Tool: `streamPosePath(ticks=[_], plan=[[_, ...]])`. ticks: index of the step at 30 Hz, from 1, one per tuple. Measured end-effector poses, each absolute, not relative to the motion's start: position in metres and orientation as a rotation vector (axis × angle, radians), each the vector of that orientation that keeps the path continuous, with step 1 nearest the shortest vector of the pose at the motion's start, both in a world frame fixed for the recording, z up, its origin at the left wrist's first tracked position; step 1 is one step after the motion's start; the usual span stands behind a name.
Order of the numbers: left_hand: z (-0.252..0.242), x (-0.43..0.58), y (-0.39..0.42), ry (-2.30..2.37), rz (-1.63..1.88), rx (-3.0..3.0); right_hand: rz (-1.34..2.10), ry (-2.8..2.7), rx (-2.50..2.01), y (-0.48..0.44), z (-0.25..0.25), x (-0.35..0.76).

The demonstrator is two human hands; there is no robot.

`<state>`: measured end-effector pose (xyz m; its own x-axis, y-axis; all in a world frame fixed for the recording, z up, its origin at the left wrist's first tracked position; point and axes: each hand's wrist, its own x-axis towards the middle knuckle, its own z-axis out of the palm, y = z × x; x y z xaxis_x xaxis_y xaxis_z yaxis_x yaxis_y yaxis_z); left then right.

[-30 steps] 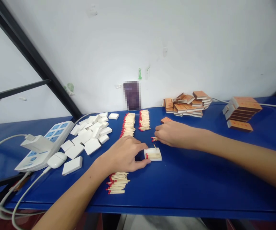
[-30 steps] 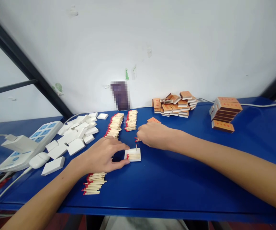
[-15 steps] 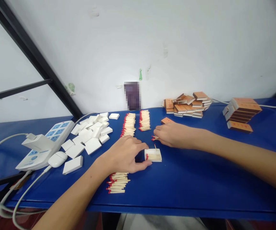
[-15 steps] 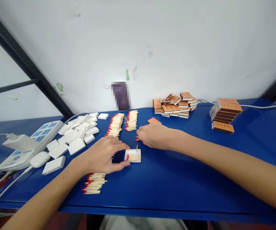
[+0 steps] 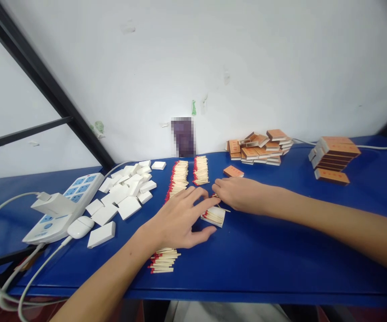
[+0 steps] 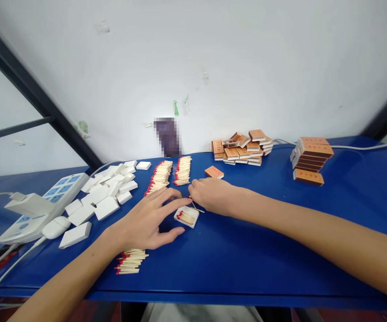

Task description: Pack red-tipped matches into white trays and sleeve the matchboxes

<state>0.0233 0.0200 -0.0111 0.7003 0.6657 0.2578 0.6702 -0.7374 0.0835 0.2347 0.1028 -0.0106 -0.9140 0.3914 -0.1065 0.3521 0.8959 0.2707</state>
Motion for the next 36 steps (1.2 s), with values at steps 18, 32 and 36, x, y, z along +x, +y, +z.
streamPosePath(ticks=[18,32,36], plan=[[-0.01,0.021,0.021,-1.066,-0.329,-2.821,-0.123,2.824,0.714,0.113,0.025,0.247],[-0.014,0.016,0.022,-1.147,-0.327,-2.866,-0.403,2.861,0.601,0.077,0.024,0.23],[-0.016,0.016,0.022,-1.109,-0.35,-2.881,-0.513,2.914,0.581,0.074,0.015,0.227]])
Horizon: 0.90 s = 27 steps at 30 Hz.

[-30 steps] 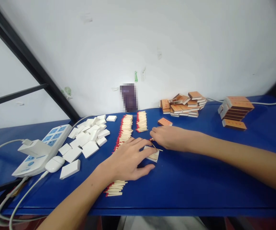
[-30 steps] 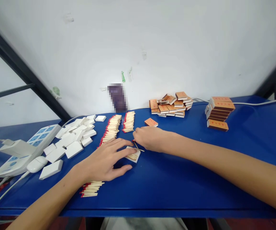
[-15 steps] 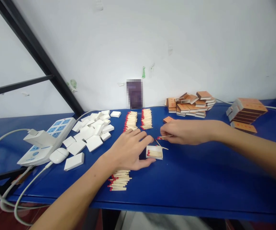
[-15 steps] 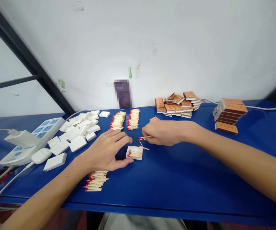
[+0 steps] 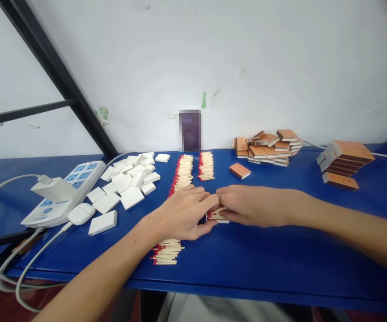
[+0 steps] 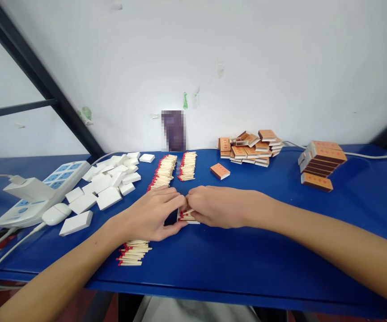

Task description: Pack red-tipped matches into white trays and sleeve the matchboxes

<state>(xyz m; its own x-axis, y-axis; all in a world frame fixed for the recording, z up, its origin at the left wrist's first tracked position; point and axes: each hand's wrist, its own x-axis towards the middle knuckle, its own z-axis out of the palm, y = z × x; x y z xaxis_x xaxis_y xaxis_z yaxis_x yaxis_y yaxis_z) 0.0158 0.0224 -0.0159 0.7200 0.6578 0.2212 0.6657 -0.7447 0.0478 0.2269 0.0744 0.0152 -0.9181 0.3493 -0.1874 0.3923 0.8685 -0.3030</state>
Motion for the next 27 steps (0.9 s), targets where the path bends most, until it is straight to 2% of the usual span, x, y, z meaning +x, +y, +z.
streamPosePath(ticks=[9,14,19,27], plan=[[-0.018,0.015,0.024,-1.071,-0.404,-2.892,-0.457,2.921,0.617,0.074,0.01,0.22],[-0.018,0.016,0.026,-1.073,-0.414,-2.903,-0.546,3.0,0.58,0.076,0.005,0.22],[-0.017,0.014,0.028,-1.082,-0.388,-2.897,-0.753,2.96,0.625,0.078,0.018,0.225],[-0.015,0.016,0.028,-1.06,-0.299,-2.856,-0.637,2.828,0.78,0.088,0.041,0.241]])
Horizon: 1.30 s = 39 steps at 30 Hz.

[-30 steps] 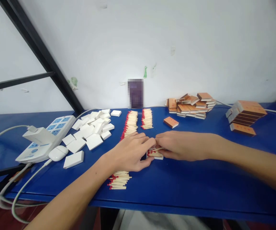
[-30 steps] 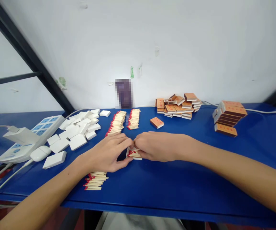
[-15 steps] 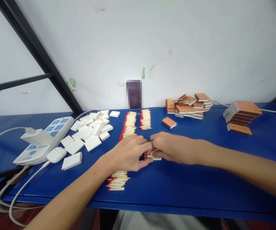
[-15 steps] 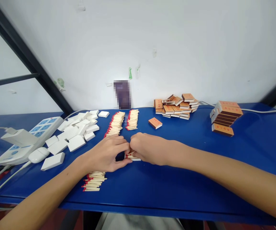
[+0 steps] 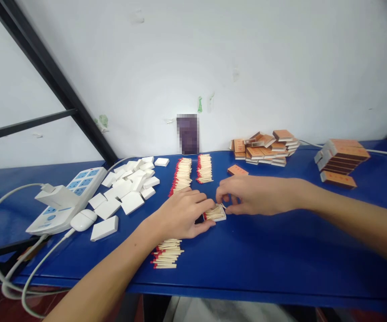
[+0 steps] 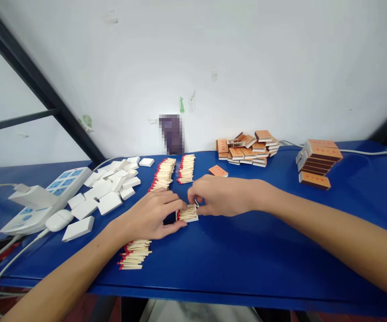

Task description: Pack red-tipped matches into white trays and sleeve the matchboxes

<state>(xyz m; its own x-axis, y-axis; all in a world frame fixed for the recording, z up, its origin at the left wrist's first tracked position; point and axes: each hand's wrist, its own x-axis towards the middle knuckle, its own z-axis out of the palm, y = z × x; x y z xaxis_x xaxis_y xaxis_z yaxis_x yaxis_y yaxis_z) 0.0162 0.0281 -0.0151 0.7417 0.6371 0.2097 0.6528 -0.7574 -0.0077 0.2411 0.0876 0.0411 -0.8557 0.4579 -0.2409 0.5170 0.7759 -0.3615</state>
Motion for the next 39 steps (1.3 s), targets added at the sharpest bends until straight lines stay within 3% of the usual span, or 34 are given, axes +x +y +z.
streamPosePath(ticks=[8,20,29,39], plan=[[-0.014,0.017,0.027,-1.02,-0.214,-2.845,-0.444,2.726,0.74,0.1,0.026,0.242],[-0.017,0.016,0.027,-1.087,-0.183,-2.855,-0.56,2.677,0.965,0.106,0.02,0.233],[-0.015,0.017,0.027,-1.101,-0.234,-2.864,-0.281,2.703,0.919,0.11,0.022,0.238],[-0.017,0.017,0.026,-1.118,-0.332,-2.858,-0.469,2.884,0.599,0.086,0.023,0.227]])
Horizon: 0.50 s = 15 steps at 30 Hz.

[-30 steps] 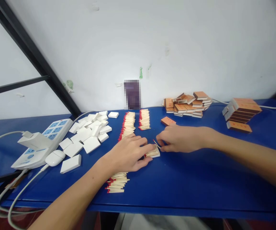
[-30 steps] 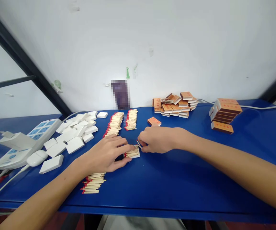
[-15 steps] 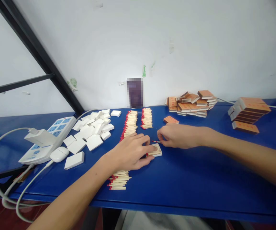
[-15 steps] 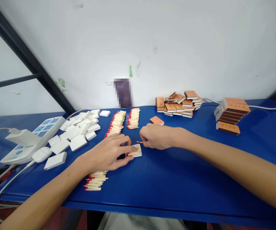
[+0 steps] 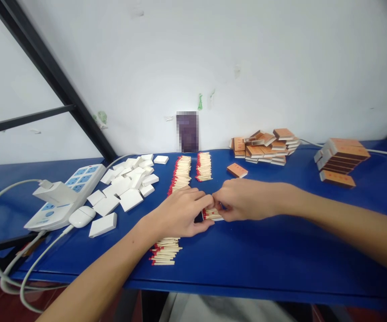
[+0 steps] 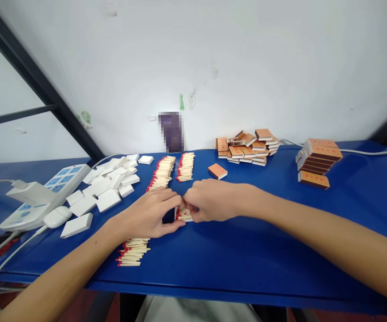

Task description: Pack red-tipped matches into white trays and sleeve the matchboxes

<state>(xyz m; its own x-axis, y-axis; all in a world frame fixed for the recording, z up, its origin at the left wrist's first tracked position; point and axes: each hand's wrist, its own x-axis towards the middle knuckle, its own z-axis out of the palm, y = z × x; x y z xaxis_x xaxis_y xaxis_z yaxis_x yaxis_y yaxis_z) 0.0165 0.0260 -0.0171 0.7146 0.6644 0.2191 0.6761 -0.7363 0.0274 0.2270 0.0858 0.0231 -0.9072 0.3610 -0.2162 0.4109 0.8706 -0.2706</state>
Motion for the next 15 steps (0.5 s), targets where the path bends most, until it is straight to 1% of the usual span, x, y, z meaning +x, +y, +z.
streamPosePath(ticks=[6,10,15], plan=[[-0.019,0.015,0.028,-1.073,-0.354,-2.875,-0.854,2.955,0.507,0.09,0.005,0.218],[-0.019,0.015,0.028,-1.061,-0.355,-2.879,-0.962,2.936,0.557,0.094,0.008,0.223],[-0.018,0.015,0.028,-1.058,-0.345,-2.874,-0.999,2.872,0.623,0.095,0.011,0.224]])
